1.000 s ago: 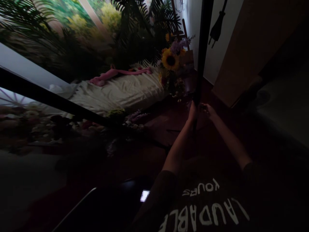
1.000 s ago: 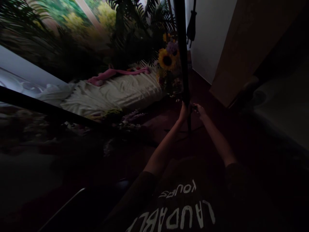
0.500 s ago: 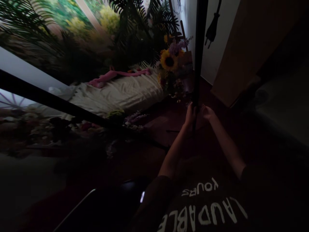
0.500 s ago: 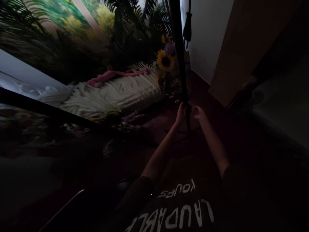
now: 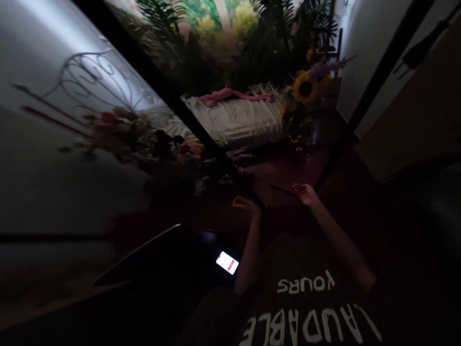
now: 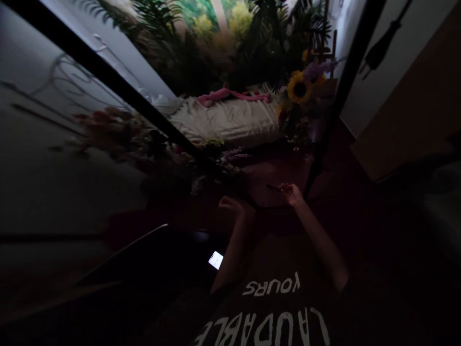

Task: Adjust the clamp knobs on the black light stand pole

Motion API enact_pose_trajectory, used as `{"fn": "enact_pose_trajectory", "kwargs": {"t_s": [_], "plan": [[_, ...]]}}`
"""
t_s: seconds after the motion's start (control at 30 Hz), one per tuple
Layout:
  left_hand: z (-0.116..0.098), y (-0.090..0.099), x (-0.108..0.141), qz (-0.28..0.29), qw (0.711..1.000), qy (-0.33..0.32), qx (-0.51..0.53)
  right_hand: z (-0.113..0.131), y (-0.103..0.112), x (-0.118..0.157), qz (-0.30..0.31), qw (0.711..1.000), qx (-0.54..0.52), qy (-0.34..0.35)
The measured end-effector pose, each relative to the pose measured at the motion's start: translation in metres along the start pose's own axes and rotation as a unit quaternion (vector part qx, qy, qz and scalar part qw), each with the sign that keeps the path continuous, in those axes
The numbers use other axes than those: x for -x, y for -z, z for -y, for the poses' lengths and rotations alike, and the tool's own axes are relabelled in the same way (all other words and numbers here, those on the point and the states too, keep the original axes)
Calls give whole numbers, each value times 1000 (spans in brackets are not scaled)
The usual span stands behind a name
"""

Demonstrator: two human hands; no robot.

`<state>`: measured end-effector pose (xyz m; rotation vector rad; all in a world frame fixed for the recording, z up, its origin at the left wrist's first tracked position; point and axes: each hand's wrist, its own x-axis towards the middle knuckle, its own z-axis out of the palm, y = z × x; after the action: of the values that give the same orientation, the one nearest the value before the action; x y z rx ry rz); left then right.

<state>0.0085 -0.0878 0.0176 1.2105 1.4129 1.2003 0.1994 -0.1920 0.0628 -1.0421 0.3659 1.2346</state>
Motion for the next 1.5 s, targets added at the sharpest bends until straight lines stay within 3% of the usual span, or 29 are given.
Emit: {"fn": "enact_pose_trajectory", "kwargs": {"t_s": [0.1,0.17,0.27,0.4,0.57,0.73,0.9,1.1,1.17,1.2,1.3,1.37,1.43,1.5], "plan": [[-24,19,-25,-91,994,-23,64,-16,-34,4,61,993,53,-83],[-36,25,-40,-66,992,-57,95,-31,-58,5,129,974,87,-166],[-42,26,-61,20,993,-89,80,-51,-94,3,240,924,122,-272],[-31,21,-79,72,993,-86,39,-60,-133,-10,325,891,92,-304],[-19,9,-80,28,997,-70,26,-53,-154,-31,336,882,104,-315],[-19,1,-75,6,995,-102,23,-54,-155,-38,356,889,193,-214],[-16,0,-77,9,994,-109,11,-50,-146,-32,377,886,207,-171],[-12,-2,-79,12,992,-124,6,-41,-149,-33,380,856,350,-12],[-11,-2,-79,13,992,-126,2,-34,-153,-34,383,825,412,58],[-10,-2,-80,15,992,-125,4,-30,-155,-34,381,794,459,113],[-6,-4,-82,13,992,-123,15,-15,-158,-27,359,661,596,283],[-2,-5,-84,7,991,-129,19,-9,-159,-19,339,600,622,373],[1,-6,-85,2,991,-134,20,-11,-161,-11,342,586,597,428],[2,-7,-85,8,990,-139,28,-20,-167,-9,361,602,552,449]]}}
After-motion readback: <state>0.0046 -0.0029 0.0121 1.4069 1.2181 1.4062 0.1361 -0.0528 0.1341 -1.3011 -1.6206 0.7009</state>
